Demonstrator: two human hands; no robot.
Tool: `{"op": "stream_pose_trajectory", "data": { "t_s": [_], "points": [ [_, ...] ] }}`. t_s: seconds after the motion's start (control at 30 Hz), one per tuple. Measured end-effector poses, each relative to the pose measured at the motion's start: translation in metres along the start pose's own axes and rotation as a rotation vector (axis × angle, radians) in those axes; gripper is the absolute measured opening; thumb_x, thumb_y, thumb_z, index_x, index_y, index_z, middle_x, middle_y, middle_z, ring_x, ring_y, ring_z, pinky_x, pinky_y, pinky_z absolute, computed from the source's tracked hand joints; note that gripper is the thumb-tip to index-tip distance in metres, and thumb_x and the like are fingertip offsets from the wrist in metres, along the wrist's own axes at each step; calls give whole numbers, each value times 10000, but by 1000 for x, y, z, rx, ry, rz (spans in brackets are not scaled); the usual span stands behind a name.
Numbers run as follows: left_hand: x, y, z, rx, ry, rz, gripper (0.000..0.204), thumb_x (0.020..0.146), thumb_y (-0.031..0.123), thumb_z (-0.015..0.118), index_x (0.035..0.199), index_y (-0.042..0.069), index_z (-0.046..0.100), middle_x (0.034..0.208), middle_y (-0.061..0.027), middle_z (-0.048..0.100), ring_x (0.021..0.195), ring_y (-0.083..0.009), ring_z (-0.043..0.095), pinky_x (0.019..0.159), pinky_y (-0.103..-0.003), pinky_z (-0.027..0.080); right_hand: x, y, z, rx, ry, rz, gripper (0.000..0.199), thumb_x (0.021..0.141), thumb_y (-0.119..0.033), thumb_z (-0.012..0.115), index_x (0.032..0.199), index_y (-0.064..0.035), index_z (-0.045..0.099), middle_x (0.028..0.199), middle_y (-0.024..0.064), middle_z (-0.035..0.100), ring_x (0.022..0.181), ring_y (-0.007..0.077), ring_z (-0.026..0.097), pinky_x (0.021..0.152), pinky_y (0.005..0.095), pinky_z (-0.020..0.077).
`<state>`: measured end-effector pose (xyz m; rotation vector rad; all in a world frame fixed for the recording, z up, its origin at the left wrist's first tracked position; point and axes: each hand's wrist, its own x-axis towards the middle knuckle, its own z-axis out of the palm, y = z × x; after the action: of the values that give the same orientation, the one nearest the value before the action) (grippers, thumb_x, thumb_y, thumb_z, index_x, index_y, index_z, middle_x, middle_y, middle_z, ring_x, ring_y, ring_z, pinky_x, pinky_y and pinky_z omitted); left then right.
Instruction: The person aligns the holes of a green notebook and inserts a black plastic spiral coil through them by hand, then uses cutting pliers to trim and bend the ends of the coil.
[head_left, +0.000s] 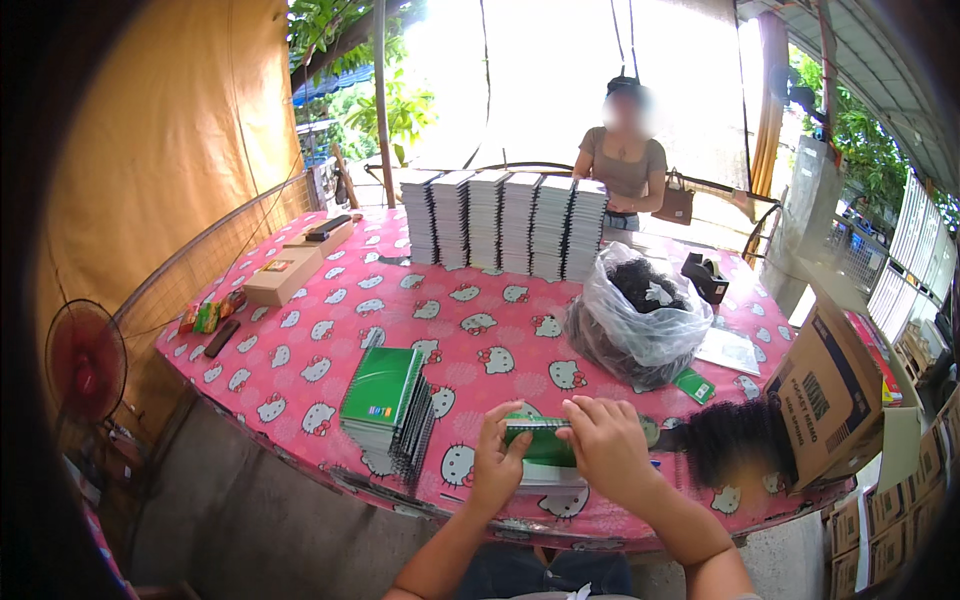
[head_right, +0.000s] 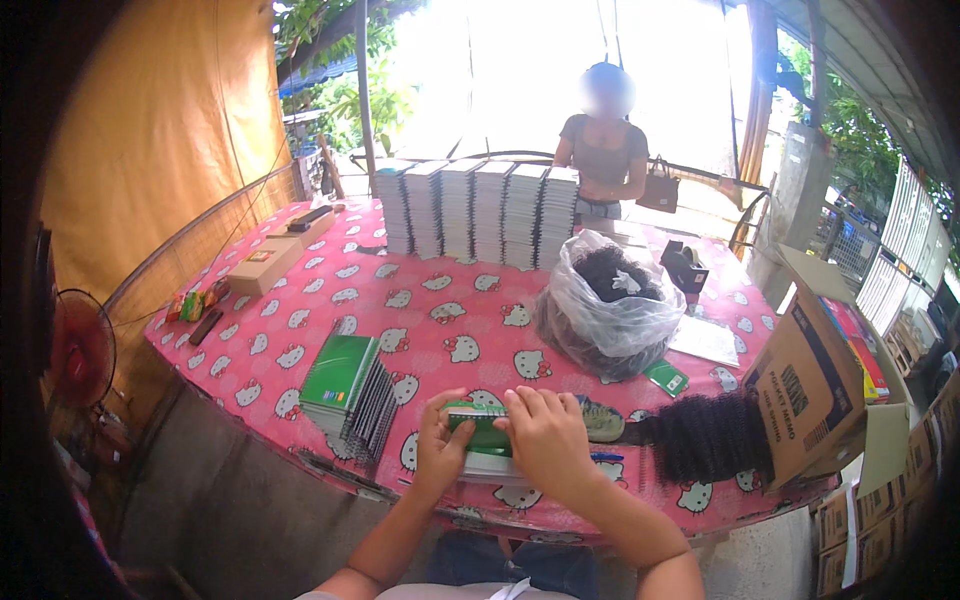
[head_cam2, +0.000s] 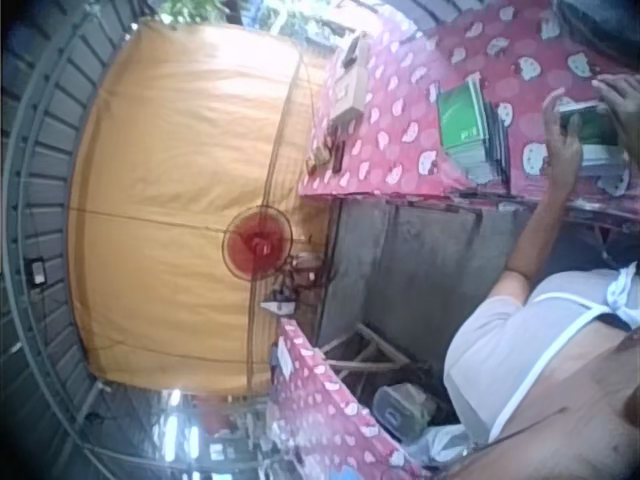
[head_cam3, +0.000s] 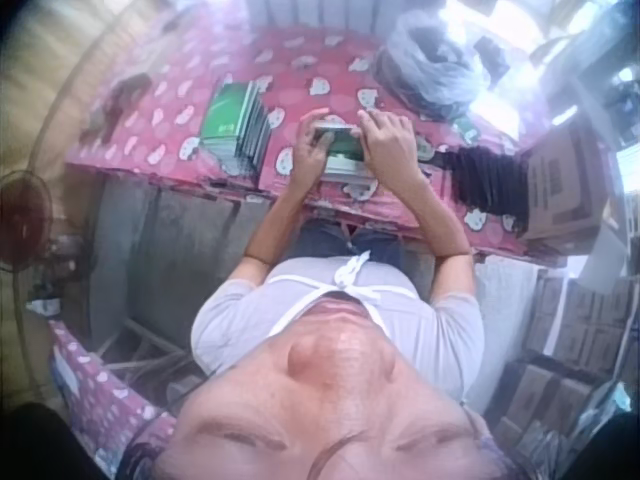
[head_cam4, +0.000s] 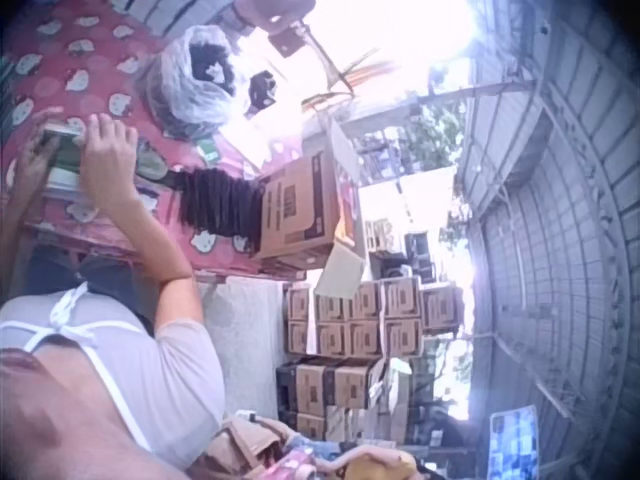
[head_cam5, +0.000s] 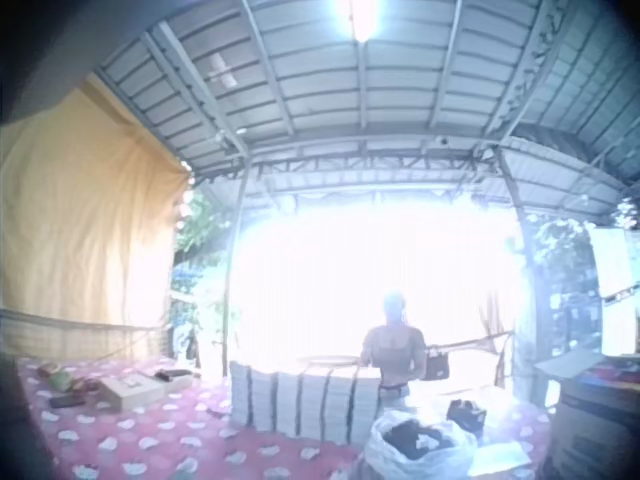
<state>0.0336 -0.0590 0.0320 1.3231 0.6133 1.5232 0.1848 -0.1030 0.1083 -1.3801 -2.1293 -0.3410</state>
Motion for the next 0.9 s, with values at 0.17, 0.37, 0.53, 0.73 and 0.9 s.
{"op": "stream_pose_trajectory", "data": {
  "t_s": [0.17, 0.37, 0.53, 0.73, 0.9],
  "points": [
    [-3, -6, -7, 255, -106, 79, 259, 865, 17, 627, 1114, 35, 558, 1010, -52, 580, 969, -108, 552, 833, -245, 450, 8, 7, 8, 172, -16, 67, 88, 793, -143, 630, 837, -70, 605, 835, 80, 592, 851, 272, 562, 739, 392, 411],
    [-4, -7, -7, 197, -85, -10, 215, 867, 9, 622, 1071, 31, 558, 1008, -50, 566, 939, -106, 550, 823, -242, 451, 9, 7, 9, 220, -64, 42, 120, 797, -166, 637, 827, -52, 614, 776, 107, 585, 804, 298, 578, 709, 411, 430],
    [-6, -7, -11, 192, -114, 38, 232, 874, 4, 611, 1093, 32, 539, 1045, -52, 547, 953, -110, 541, 828, -245, 450, 17, 8, -20, 258, -222, 137, 262, 829, -281, 622, 840, -19, 626, 842, 144, 640, 819, 325, 627, 719, 423, 483],
    [-7, -19, -9, 126, -116, -2, 254, 871, 34, 630, 1106, 42, 535, 1039, -55, 568, 931, -110, 556, 812, -248, 452, 47, 9, -10, 12, -849, -44, 449, 756, -446, 678, 886, -16, 661, 827, 172, 666, 810, 339, 650, 713, 417, 505],
    [-7, -10, -9, 116, -89, 6, 277, 861, 23, 637, 1121, 41, 544, 1019, -56, 581, 927, -114, 568, 808, -252, 458, 40, 9, -22, 184, -583, -17, 495, 746, -497, 672, 931, -40, 634, 802, 169, 654, 797, 364, 632, 710, 450, 486]
  ]
}}
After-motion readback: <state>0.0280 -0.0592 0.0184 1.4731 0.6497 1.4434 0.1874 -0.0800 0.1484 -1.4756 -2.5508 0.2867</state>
